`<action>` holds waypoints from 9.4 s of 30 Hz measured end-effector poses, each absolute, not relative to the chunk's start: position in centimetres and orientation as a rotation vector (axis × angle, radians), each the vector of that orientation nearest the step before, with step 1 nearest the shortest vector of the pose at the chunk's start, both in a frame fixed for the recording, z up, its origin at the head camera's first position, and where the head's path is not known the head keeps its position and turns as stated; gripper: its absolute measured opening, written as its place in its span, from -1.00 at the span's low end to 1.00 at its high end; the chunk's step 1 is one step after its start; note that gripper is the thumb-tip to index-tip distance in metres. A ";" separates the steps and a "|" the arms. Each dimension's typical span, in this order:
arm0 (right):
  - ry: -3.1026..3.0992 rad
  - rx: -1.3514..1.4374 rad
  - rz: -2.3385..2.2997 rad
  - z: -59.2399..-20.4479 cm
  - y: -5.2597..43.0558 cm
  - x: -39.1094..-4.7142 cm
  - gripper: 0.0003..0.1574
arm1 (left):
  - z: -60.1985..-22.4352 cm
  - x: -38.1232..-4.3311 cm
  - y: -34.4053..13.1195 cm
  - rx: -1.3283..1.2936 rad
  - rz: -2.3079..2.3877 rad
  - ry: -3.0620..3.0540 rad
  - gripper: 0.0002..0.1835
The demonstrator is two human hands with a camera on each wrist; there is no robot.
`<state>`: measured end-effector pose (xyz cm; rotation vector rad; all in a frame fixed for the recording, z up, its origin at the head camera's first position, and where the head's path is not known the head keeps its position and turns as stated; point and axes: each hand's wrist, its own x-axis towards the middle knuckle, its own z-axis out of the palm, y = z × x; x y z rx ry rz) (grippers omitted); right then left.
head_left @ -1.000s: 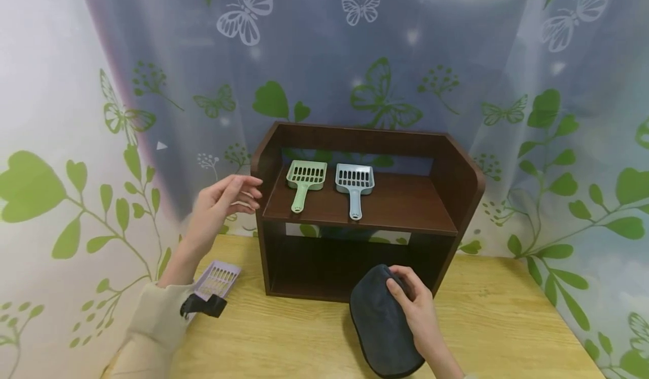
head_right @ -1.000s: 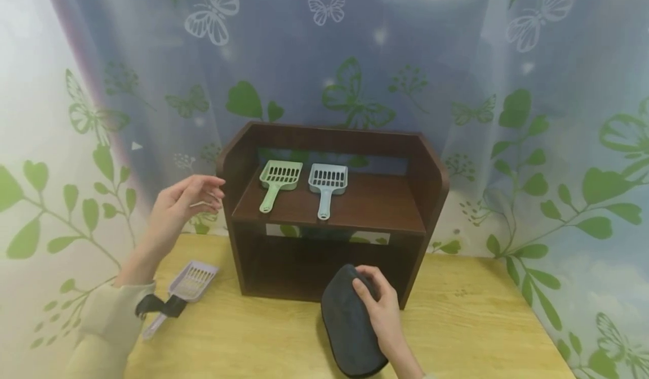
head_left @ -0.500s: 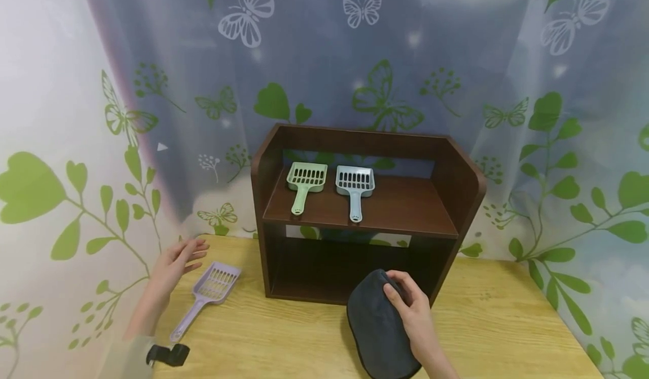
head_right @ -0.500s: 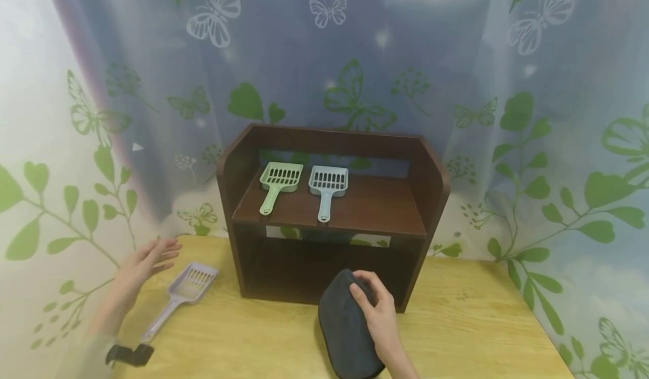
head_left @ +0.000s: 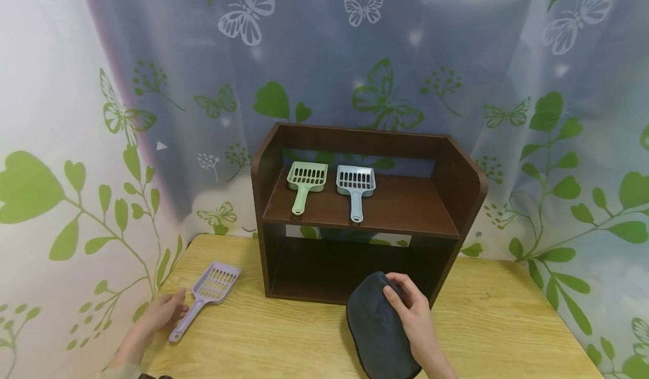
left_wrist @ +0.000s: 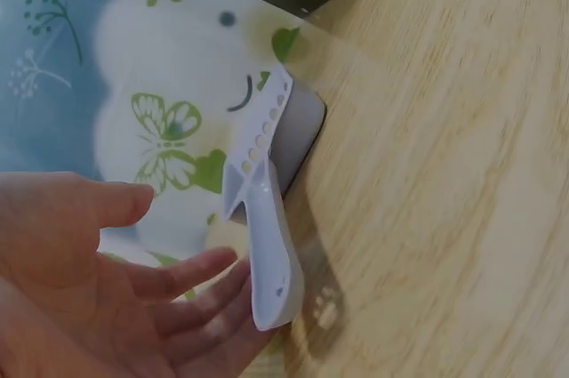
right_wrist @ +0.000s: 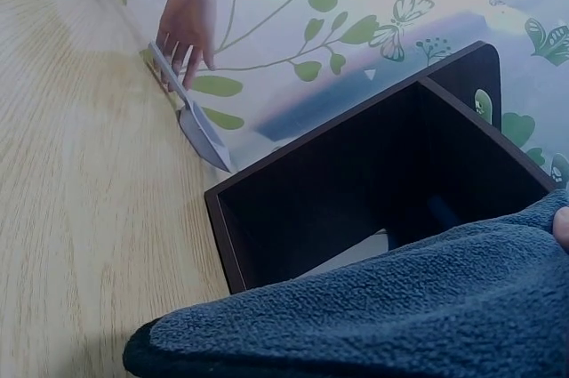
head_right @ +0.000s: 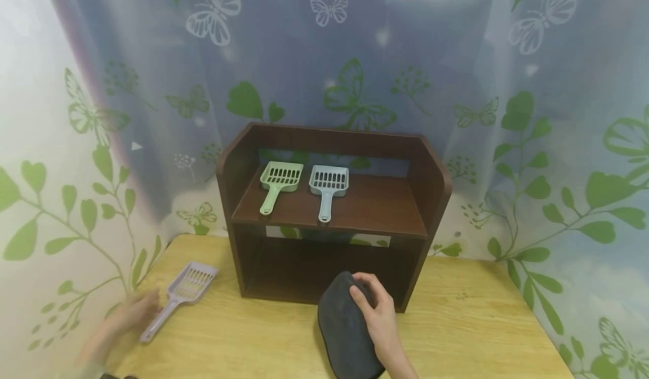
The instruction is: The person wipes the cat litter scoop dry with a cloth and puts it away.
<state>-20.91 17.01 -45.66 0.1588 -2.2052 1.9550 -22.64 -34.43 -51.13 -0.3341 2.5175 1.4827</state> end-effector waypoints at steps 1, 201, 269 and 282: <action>-2.205 0.158 1.954 -45.7 17.0 -20.9 -0.65 | -51.4 -22.7 -34.4 -0.340 1.510 2.507 -0.23; -2.152 0.672 0.336 -44.0 14.3 -23.3 -0.66 | -43.4 -20.8 -5.0 0.443 1.741 2.278 -0.67; -1.948 -0.084 2.362 -46.7 18.0 -22.3 -0.50 | -44.3 -22.0 -6.3 0.432 1.926 2.083 -0.60; -1.868 0.033 2.299 -46.0 17.3 -24.2 -0.65 | -44.0 -21.3 -5.9 0.500 1.808 2.010 -0.62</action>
